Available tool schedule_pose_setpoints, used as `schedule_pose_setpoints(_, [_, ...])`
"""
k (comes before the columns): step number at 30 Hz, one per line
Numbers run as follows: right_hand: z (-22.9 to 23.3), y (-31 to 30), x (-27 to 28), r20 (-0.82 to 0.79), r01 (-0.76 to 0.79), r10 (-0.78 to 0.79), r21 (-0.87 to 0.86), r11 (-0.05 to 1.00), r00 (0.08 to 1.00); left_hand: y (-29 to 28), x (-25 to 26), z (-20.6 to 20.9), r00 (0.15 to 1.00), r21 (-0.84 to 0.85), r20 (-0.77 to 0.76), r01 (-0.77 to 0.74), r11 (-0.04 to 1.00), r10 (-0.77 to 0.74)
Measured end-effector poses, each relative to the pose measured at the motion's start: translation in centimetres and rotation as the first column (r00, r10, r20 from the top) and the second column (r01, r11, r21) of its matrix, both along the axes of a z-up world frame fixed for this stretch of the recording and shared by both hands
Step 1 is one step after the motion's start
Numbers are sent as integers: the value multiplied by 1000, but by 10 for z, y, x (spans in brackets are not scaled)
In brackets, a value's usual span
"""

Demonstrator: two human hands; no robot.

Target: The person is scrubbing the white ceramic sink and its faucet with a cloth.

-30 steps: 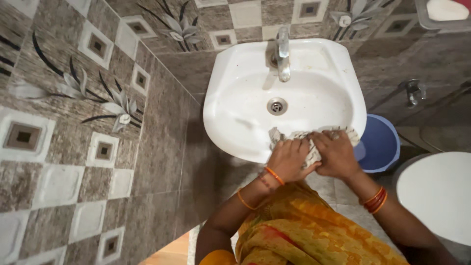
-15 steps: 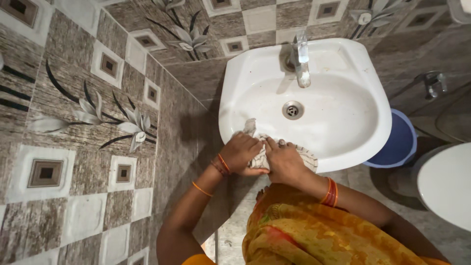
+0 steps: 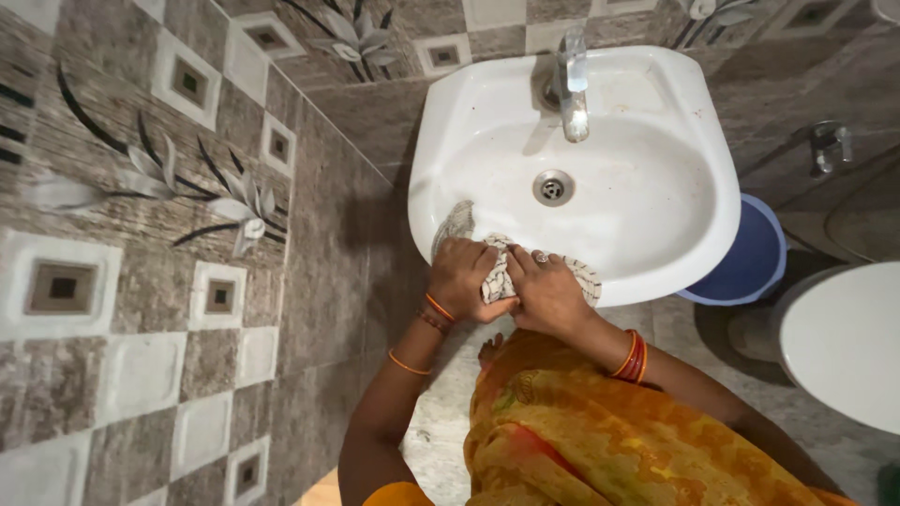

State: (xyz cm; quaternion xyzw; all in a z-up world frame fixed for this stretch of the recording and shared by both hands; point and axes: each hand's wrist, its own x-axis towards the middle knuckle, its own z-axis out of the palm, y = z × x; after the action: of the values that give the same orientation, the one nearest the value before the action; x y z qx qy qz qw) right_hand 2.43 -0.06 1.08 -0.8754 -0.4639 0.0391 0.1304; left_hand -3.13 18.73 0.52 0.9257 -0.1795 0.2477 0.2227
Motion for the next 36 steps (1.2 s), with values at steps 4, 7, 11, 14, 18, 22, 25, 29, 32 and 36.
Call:
schedule_pose_setpoints(4, [-9,-30,3,51,-46,42,86,995,998,-31,-6,-2,993,3,56,-106,994,106])
schedule_pose_setpoints(7, [-14,-58,9,76,-75,66,115,990,995,-60,-7,-5,978,-18,115,-173,985,174])
schedule_pose_setpoints(11, [-19,-104,29,126,-167,152,125,978,980,-106,-4,-18,949,-28,136,-284,958,286])
schedule_pose_setpoints(14, [-19,-140,54,88,-205,198,92,974,976,-146,16,-31,918,-45,169,-356,933,359])
schedule_pose_setpoints(18, [-15,-180,94,-20,-183,181,-115,976,983,-200,25,-29,896,98,-16,-440,893,444])
schedule_pose_setpoints(22, [-23,-205,116,145,-209,200,50,977,969,-244,44,-11,881,80,-164,-436,896,443])
schedule_pose_setpoints(25, [-33,-206,112,181,-185,152,181,966,972,-252,50,-4,884,14,-163,-442,897,438])
schedule_pose_setpoints(29, [-39,-203,101,220,-124,70,243,962,973,-241,44,-8,923,-35,-101,-377,926,372])
schedule_pose_setpoints(32, [-34,-197,93,217,-100,41,267,959,975,-231,37,-10,947,-21,-26,-321,947,321])
schedule_pose_setpoints(36, [-12,-182,79,185,3,-21,97,995,983,-210,30,-9,970,21,26,-241,970,241])
